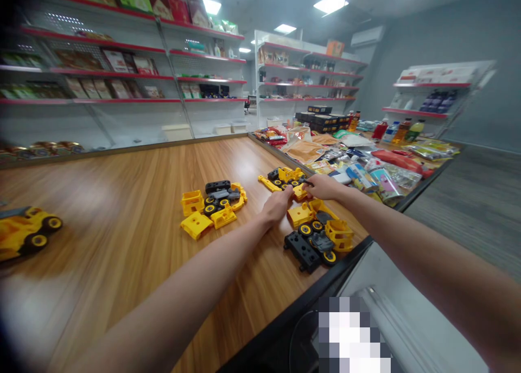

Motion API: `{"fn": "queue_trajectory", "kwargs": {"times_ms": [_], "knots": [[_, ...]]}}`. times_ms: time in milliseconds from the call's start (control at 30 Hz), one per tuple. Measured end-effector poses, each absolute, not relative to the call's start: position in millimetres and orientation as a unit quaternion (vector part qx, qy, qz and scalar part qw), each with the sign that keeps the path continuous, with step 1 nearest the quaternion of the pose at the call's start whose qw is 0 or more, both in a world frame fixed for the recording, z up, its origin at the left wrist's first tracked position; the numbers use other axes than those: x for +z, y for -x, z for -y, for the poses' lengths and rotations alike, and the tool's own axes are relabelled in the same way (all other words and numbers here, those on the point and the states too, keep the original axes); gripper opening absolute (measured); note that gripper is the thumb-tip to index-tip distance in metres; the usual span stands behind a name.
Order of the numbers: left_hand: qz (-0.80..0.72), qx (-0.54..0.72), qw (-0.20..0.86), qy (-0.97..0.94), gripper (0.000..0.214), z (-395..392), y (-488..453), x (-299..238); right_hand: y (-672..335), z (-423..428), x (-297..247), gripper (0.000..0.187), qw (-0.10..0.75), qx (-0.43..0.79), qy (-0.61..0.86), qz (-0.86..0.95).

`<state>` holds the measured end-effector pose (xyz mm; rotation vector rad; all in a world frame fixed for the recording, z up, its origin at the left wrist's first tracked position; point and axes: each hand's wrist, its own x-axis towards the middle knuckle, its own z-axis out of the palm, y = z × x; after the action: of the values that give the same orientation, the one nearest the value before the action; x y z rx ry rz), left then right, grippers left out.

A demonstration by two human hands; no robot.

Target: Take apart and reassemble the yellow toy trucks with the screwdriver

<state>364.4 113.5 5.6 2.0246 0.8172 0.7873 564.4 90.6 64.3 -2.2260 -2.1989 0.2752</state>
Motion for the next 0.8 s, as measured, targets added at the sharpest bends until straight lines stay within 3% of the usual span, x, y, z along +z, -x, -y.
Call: {"fn": "queue_trajectory", "kwargs": {"times_ms": [233, 300, 400, 467, 600, 800], "knots": [[-0.251, 0.298, 0.382, -0.838, 0.038, -108.9, -351.8, 10.2, -552.6, -74.9, 70.3, 0.027, 0.015, 0.056, 0.69, 0.722], [-0.222, 0.299, 0.375, -0.849, 0.055, -94.4, -338.3, 11.8, -548.4, -59.5, 73.3, 0.029, 0.02, 0.061, 0.668, 0.742], [-0.157, 0.275, 0.361, -0.877, 0.105, -69.1, -317.7, 11.9, -542.3, -36.9, 73.5, 0.03, 0.032, 0.068, 0.638, 0.767], [-0.12, 0.255, 0.332, -0.9, 0.126, -56.0, -310.7, 10.3, -539.7, -27.4, 71.2, 0.031, 0.041, 0.075, 0.62, 0.78], [-0.122, 0.252, 0.276, -0.919, 0.13, -47.5, -322.2, 5.3, -543.8, -26.0, 64.9, 0.031, 0.056, 0.071, 0.609, 0.788], [-0.125, 0.237, 0.299, -0.916, 0.122, -59.6, -361.8, 6.6, -562.1, -35.5, 64.9, 0.031, 0.066, 0.027, 0.638, 0.767]]}}
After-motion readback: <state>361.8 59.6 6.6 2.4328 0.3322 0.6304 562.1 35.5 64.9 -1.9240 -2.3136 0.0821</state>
